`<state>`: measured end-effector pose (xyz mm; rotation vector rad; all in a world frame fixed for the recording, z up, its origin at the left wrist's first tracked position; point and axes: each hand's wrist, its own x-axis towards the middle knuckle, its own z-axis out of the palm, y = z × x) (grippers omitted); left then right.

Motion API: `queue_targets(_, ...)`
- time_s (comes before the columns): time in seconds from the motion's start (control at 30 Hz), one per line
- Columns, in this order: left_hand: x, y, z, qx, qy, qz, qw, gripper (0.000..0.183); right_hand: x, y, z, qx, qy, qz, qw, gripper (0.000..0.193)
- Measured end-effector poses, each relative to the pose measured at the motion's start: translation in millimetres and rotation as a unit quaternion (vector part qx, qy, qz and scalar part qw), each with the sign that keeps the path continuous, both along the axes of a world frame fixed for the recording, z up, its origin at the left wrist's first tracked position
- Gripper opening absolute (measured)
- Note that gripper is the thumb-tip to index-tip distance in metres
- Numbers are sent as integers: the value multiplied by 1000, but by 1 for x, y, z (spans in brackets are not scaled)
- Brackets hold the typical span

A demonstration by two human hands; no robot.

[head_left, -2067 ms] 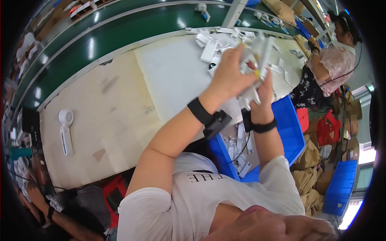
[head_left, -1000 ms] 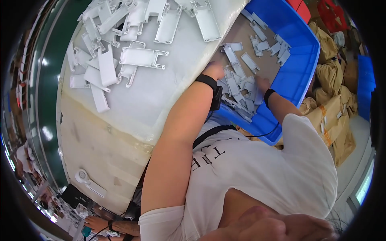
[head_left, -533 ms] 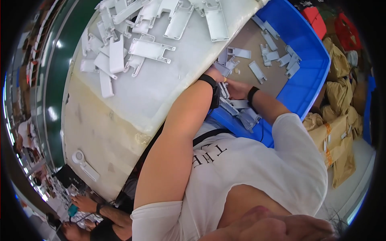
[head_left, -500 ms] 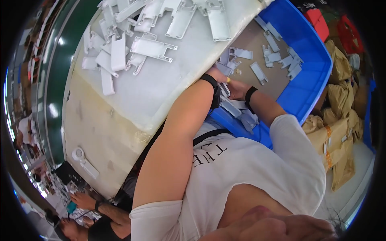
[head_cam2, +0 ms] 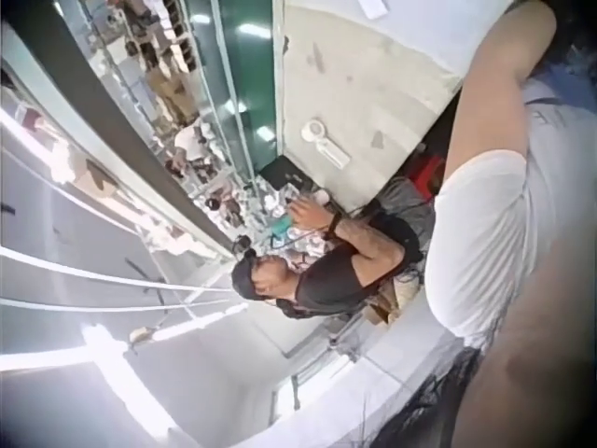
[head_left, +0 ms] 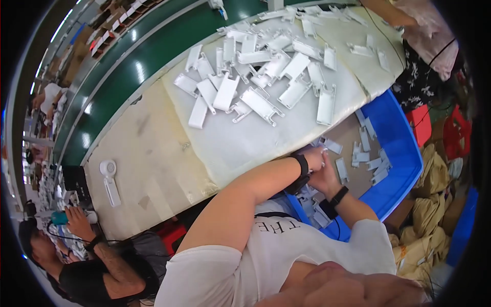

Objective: Assembling the plastic housing and internal components of small handheld portable fans on a production line.

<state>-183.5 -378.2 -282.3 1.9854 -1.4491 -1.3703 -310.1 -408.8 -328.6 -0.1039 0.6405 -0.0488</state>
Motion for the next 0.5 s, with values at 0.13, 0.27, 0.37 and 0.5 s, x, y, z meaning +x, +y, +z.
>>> queue_targets(0.13, -22, 3, 59, -171, -96, -33, 980, 52, -19, 0, 88, -91, -40, -80, 992, 63)
queue_targets(0.27, -38, 14, 115, -381, -169, 2, 909, 51, -25, 1, 146, -245, -69, -148, 956, 59)
queue_targets(0.37, -22, 28, 161, -485, -227, 45, 843, 49, -21, -4, 177, -302, -79, -219, 924, 52)
queue_targets(0.5, 49, 65, 198, -538, -290, 117, 783, 43, 57, -4, 211, -436, -166, -121, 876, 51)
